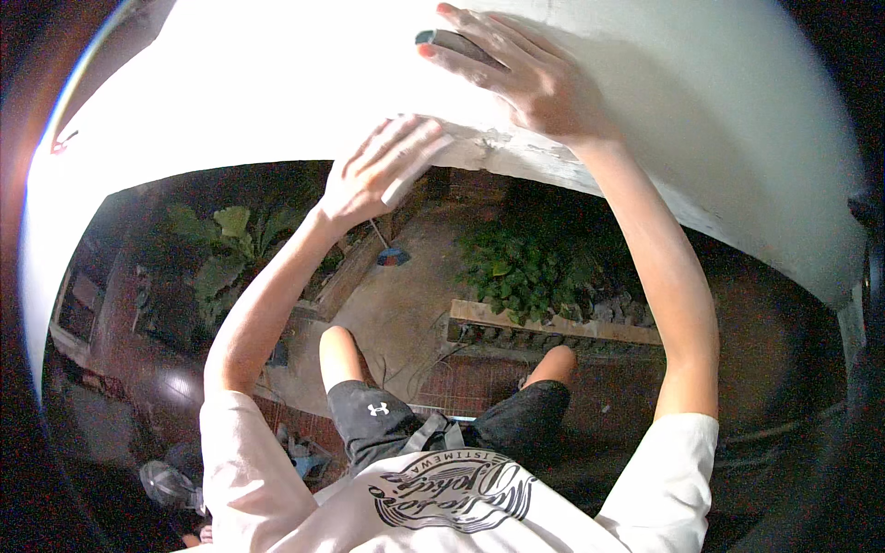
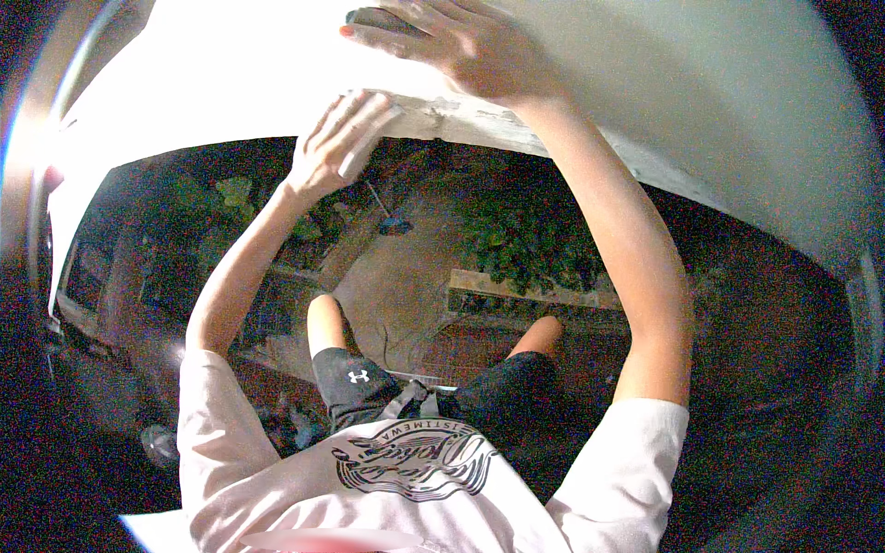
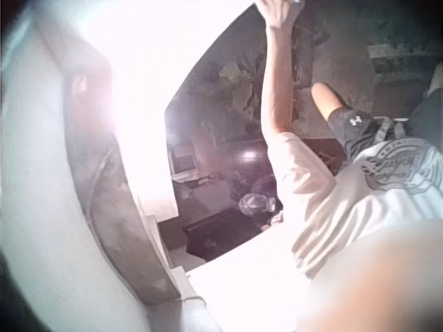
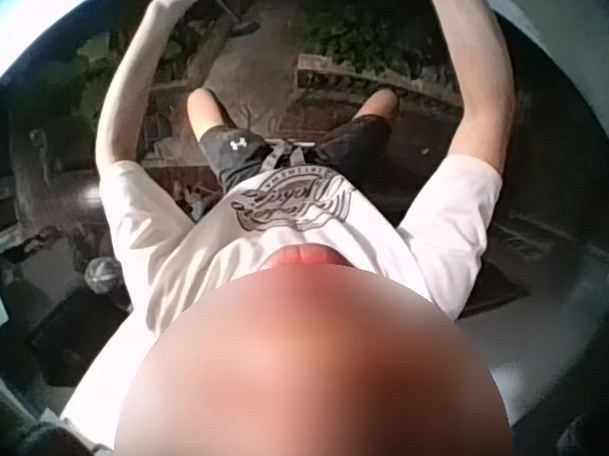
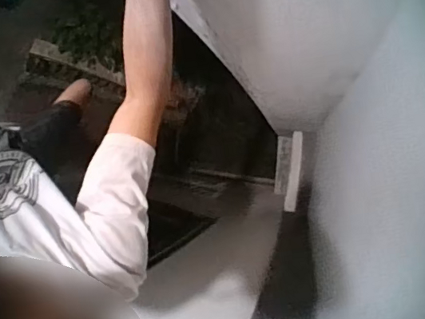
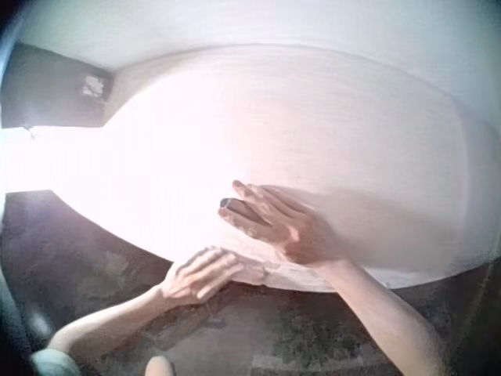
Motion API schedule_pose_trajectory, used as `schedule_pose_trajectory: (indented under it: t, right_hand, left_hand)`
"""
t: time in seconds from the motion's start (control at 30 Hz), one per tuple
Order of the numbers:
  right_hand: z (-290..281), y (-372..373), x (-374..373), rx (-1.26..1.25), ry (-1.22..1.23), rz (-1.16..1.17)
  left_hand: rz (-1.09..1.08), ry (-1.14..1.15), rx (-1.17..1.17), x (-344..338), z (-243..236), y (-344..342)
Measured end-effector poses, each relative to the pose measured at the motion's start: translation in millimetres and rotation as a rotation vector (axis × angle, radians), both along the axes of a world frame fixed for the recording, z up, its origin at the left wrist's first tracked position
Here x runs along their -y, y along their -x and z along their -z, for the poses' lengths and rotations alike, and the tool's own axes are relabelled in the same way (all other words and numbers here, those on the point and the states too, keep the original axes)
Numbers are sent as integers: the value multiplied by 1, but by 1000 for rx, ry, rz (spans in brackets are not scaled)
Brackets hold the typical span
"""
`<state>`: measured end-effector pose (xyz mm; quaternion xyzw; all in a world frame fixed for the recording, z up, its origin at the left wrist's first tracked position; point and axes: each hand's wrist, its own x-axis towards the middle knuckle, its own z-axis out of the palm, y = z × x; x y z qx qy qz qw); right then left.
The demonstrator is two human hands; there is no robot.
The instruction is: The person smooths a white wall surface using a small rectangular tool held in the right hand while occasionally holding a cylindrical object in the left hand. The person repeatedly rubs the tool along the wall to flatten or even the surface.
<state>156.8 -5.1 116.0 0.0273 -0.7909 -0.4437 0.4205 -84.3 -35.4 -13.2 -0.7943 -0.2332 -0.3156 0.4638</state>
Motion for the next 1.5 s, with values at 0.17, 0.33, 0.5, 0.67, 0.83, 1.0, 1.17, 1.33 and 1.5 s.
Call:
schedule_pose_trajectory:
  t: [0.17,0.33,0.5,0.67,0.83,1.0,1.17,1.33,1.5]
  right_hand:
    - [4,-1,3,107,58,101]
    - [8,-6,2,94,37,190]
    - [11,-5,0,99,59,177]
    - [9,-3,-1,100,54,206]
    - [11,-4,1,101,106,171]
    - [13,-5,-2,107,57,201]
    - [16,-7,-3,127,96,208]
    - [18,-4,-1,117,83,215]
    - [18,-2,-2,79,92,98]
  left_hand:
    - [-137,-6,178,10,9,16]
    - [-205,141,1200,6,8,22]
    - [-230,54,296,14,32,36]
    - [-57,-5,1212,3,30,56]
    - [-197,29,338,13,22,55]
    - [-42,-65,1326,5,4,51]
    - [-201,27,365,4,12,42]
    - [38,112,1533,-4,0,39]
    - [-49,-137,276,-2,4,19]
